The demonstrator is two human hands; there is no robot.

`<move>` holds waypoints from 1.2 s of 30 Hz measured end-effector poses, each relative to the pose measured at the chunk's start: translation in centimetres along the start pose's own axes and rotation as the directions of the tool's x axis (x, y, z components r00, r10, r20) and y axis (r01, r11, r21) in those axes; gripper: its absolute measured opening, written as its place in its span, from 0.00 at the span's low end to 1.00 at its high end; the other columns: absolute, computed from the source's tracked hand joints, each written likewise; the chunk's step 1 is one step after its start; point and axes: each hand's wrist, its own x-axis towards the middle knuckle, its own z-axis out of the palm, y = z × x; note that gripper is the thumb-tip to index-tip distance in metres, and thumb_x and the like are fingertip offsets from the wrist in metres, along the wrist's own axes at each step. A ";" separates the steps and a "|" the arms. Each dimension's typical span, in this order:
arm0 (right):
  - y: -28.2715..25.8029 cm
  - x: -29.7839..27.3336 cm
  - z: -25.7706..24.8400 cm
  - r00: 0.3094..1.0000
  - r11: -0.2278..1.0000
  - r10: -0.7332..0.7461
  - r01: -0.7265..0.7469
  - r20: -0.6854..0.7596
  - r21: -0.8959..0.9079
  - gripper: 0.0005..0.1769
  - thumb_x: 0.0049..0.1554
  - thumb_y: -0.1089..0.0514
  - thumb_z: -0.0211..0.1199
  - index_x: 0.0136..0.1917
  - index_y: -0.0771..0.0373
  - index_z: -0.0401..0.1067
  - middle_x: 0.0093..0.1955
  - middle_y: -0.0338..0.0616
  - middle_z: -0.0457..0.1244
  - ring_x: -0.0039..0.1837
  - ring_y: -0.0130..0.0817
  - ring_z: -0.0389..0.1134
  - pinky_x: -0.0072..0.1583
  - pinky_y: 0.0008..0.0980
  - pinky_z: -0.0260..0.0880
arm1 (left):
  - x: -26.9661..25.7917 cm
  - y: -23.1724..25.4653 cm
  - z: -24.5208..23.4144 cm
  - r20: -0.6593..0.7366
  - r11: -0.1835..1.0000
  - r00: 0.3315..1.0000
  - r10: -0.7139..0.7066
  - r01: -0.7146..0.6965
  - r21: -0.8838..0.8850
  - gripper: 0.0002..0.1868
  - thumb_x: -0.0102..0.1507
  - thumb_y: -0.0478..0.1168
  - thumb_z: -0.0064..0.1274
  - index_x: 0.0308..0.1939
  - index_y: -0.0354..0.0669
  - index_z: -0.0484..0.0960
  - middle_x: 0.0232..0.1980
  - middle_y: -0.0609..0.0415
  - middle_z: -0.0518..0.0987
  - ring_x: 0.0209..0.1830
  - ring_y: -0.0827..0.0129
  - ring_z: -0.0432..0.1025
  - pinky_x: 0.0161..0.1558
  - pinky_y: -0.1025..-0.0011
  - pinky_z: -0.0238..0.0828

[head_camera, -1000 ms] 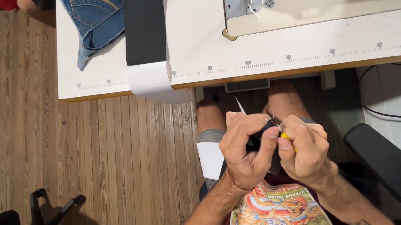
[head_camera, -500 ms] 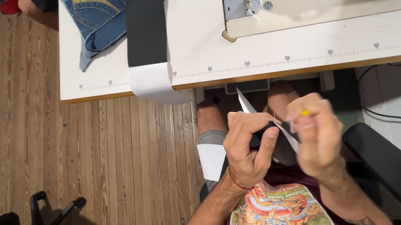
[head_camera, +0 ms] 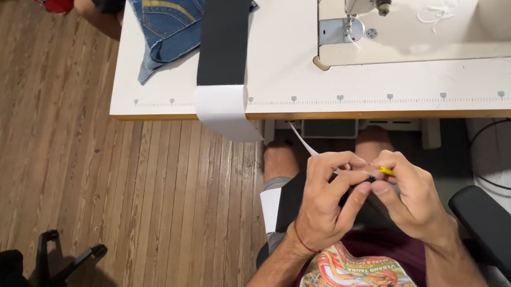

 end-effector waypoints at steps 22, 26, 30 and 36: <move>-1.5 -1.1 5.0 0.984 0.964 0.108 -0.069 -0.143 0.257 0.13 0.80 0.54 0.52 0.54 0.62 0.68 0.49 0.40 0.62 0.51 0.30 0.63 0.59 0.30 0.63 | -4.1 -0.8 -0.1 0.011 0.906 0.950 -0.312 0.301 -0.298 0.09 0.78 0.42 0.64 0.54 0.40 0.87 0.51 0.54 0.88 0.49 0.67 0.81 0.59 0.68 0.79; -1.2 0.2 4.4 0.991 0.871 0.134 -0.108 -0.021 0.479 0.12 0.80 0.52 0.55 0.53 0.58 0.67 0.50 0.36 0.60 0.54 0.28 0.60 0.62 0.30 0.62 | -4.4 -1.4 0.3 -0.114 0.931 0.958 -0.264 0.222 -0.290 0.15 0.72 0.43 0.72 0.57 0.41 0.87 0.56 0.48 0.86 0.56 0.61 0.83 0.65 0.64 0.81; 0.0 0.0 3.5 0.984 0.812 0.150 -0.176 0.093 0.557 0.12 0.78 0.53 0.56 0.55 0.62 0.68 0.52 0.40 0.62 0.58 0.34 0.64 0.65 0.33 0.64 | -3.1 -0.5 -1.5 -0.115 0.983 0.980 -0.165 0.154 -0.100 0.09 0.74 0.45 0.71 0.56 0.52 0.91 0.66 0.49 0.74 0.63 0.60 0.74 0.67 0.64 0.74; -0.6 0.6 3.2 0.994 0.913 0.094 -0.108 0.055 0.393 0.19 0.79 0.43 0.52 0.50 0.55 0.63 0.49 0.37 0.61 0.54 0.30 0.63 0.60 0.32 0.65 | -2.0 0.3 -1.4 -0.132 0.973 0.991 0.001 -0.032 -0.227 0.05 0.76 0.35 0.68 0.52 0.41 0.86 0.72 0.46 0.85 0.76 0.53 0.81 0.81 0.56 0.74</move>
